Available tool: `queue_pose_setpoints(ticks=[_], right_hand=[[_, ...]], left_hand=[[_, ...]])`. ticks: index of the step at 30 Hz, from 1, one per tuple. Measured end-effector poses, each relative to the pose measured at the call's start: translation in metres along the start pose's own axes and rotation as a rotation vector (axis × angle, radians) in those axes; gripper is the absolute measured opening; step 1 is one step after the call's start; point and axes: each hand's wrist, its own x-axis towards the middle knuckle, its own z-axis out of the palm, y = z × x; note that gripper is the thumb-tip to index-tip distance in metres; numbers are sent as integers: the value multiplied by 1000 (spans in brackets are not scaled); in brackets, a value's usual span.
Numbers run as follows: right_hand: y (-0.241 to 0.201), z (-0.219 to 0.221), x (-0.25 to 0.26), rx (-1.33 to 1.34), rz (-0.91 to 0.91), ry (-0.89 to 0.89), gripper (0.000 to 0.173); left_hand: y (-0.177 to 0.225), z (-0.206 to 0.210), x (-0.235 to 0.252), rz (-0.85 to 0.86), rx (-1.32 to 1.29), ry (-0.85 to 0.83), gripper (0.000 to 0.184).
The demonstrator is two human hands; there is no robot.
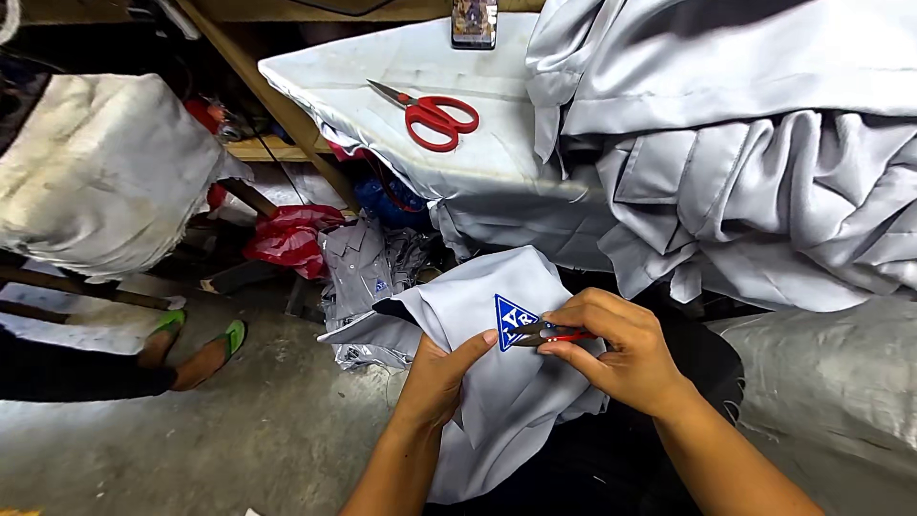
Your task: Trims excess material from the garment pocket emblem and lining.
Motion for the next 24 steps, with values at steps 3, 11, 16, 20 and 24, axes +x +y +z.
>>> queue_pose_setpoints(ticks=[3,11,16,20,24], right_hand=[[1,1,0,12,0,-7,28],[4,10,-2,70,40,28,32],[2,15,-7,88,82,25,35],[0,21,-10,112,150,100,31],[-2,21,-11,121,145,106,29]], left_hand=[[-1,-2,1,0,-1,-7,29],[0,-1,0,-6,-8,9,27],[-4,0,-1,-6,-17,38,25],[-7,-5,-2,28,-12,7,25],[-8,-6,-1,26,14,59,23]])
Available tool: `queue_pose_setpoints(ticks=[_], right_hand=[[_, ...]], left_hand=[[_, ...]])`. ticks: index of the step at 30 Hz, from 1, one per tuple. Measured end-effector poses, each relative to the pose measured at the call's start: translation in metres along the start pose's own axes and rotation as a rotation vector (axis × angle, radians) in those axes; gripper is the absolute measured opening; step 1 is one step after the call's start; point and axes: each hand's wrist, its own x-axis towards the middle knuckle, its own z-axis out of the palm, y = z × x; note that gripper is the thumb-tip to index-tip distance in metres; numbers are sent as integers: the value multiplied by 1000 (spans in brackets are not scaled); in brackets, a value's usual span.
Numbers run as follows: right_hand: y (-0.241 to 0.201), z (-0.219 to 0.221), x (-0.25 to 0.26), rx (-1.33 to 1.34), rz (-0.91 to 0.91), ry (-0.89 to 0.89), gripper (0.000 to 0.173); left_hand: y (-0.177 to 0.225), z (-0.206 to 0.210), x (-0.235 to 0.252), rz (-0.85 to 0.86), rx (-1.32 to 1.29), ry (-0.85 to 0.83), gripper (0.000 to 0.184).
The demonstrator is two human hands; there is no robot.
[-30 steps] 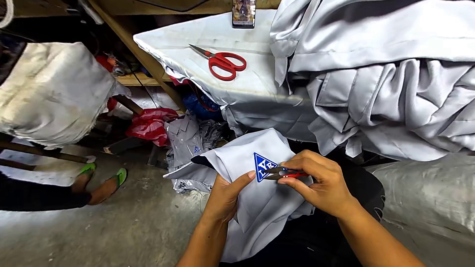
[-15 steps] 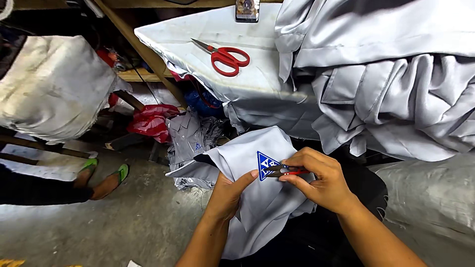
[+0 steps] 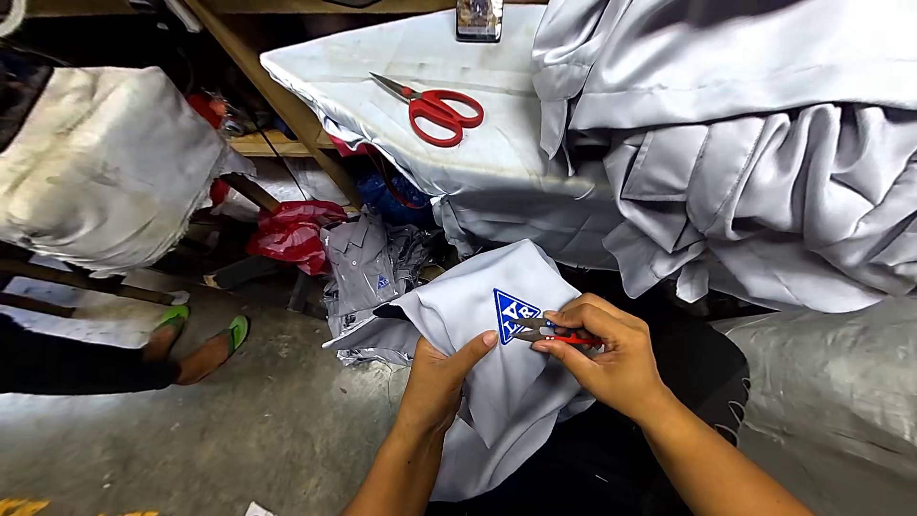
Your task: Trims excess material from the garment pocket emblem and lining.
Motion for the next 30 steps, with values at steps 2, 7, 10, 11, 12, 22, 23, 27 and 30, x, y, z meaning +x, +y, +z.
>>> queue_pose_setpoints(ticks=[2,7,10,11,12,22,23,27,30], right_hand=[[0,-1,0,-13,-16,-6,28],[-1,0,-1,-14,-19,-2,23],[-1,1,-1,-50,-58,2,22],[-1,1,-1,-57,-60,-3,23],[-2,0,-1,-54,-47,-14,23],[-7,-13,4,-16,20,-153,29],[-6,-13,5,-32,5,-159,28],[-4,-15,8,-72,-57,-182,26],[-3,-15,9,-81,-90,-191,25]], left_hand=[[-1,0,-1,3,3,5,22],[-2,1,-3,-5,12,27,21],[-4,1,-2,-4,9,29,22],[-4,1,-2,-5,8,31,22],[-4,1,-2,-6,5,31,22],[-3,-1,-1,10,14,-26,22],[-3,-1,-1,13,19,-29,22],[-1,-2,0,12,27,-39,21],[0,-2,0,2,36,-38,20]])
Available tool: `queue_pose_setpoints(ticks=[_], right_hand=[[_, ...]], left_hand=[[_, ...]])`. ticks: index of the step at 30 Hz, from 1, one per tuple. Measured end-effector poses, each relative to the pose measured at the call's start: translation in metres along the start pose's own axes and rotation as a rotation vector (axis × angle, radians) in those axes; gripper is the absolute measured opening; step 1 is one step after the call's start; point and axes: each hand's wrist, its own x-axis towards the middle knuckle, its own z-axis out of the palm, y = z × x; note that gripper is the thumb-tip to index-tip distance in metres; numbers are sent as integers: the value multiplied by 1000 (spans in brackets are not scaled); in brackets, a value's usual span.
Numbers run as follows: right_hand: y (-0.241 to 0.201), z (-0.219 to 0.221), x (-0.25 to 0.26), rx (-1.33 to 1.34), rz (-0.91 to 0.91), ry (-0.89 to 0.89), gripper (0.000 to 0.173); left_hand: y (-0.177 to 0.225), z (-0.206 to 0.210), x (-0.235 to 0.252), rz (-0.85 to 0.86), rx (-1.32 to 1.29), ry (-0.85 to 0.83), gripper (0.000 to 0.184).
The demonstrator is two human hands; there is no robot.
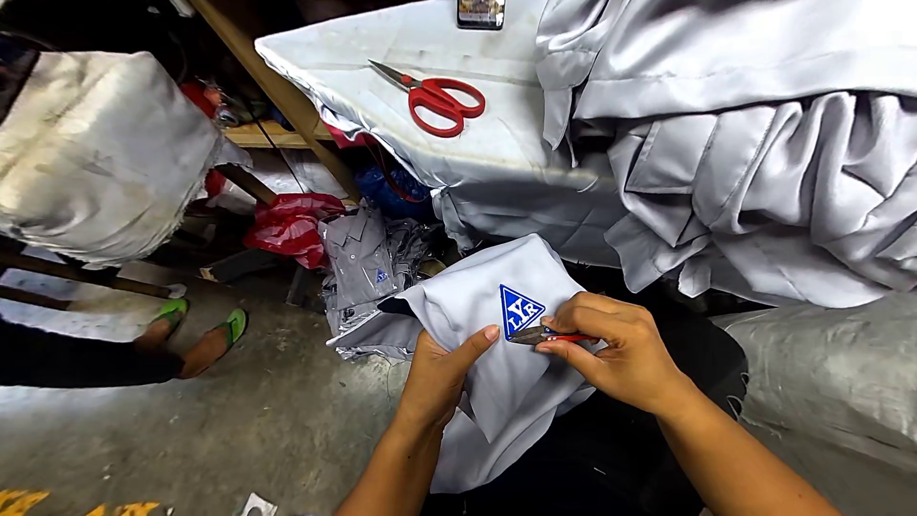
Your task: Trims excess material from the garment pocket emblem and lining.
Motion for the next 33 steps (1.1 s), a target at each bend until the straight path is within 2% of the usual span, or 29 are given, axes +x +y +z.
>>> queue_pose_setpoints(ticks=[8,15,26,33], right_hand=[[0,1,-2,9,8,-29,27],[2,-3,-7,-50,47,115,26],[5,3,-4,-60,34,103,26],[4,14,-8,-12,89,147,30]], left_hand=[[2,0,-2,-36,4,36,20],[1,-4,-1,-24,-9,62,22],[1,-6,-4,-33,-23,51,23],[-2,-5,-6,-51,-68,75,21]])
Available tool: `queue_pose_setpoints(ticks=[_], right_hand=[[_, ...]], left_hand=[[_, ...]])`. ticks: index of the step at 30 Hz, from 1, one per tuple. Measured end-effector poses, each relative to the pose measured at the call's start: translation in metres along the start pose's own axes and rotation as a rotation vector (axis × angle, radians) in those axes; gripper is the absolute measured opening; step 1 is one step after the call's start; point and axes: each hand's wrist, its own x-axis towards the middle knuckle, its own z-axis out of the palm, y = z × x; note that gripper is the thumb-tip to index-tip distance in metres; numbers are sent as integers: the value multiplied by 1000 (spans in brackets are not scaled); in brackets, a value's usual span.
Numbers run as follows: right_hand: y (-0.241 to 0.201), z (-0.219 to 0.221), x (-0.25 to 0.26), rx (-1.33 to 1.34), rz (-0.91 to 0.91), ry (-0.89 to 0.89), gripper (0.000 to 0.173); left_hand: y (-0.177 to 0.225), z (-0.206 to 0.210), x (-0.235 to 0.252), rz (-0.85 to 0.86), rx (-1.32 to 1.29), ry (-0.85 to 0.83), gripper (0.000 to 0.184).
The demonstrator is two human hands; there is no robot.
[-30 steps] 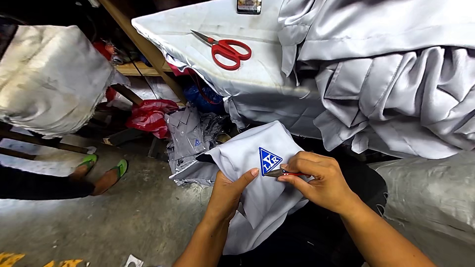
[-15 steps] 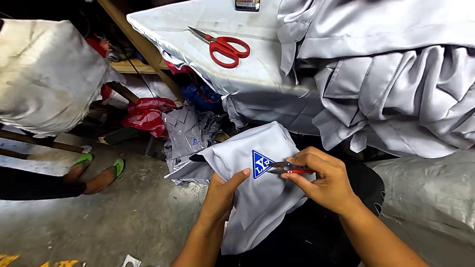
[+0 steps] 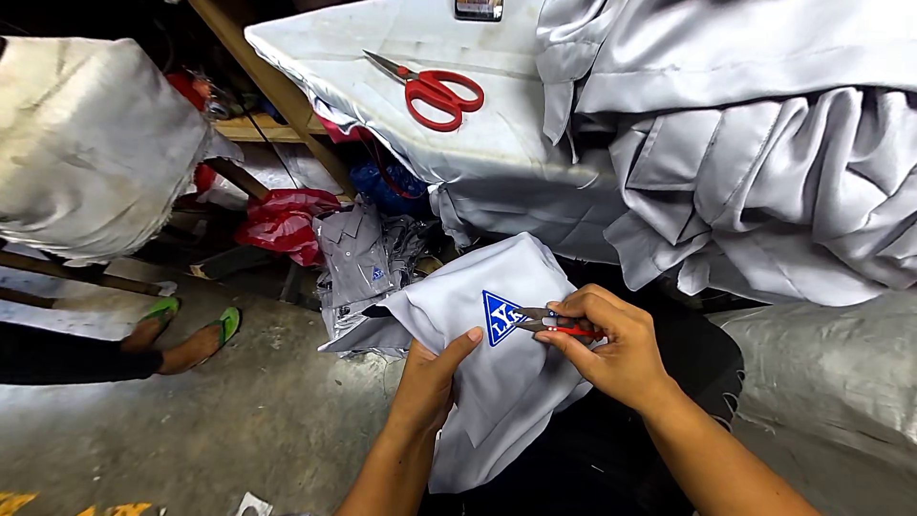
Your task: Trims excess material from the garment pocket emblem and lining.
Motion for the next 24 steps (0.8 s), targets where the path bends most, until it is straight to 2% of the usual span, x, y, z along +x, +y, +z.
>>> queue_pose_setpoints(ticks=[9,12,17,24], right_hand=[[-4,10,-7,8,10,80,25],[-7,7,-6,3,1,67,22],[-10,-6,-6,75,103,6,28],[-11,-6,-4,-13,30,-62,26]], left_hand=[[-8,0,-3,-9,-43,-2,21],[-10,1,-3,-22,-36,4,21],[-9,0,-4,9,-5,16,21],[-9,0,-5,26,27,-18,20]])
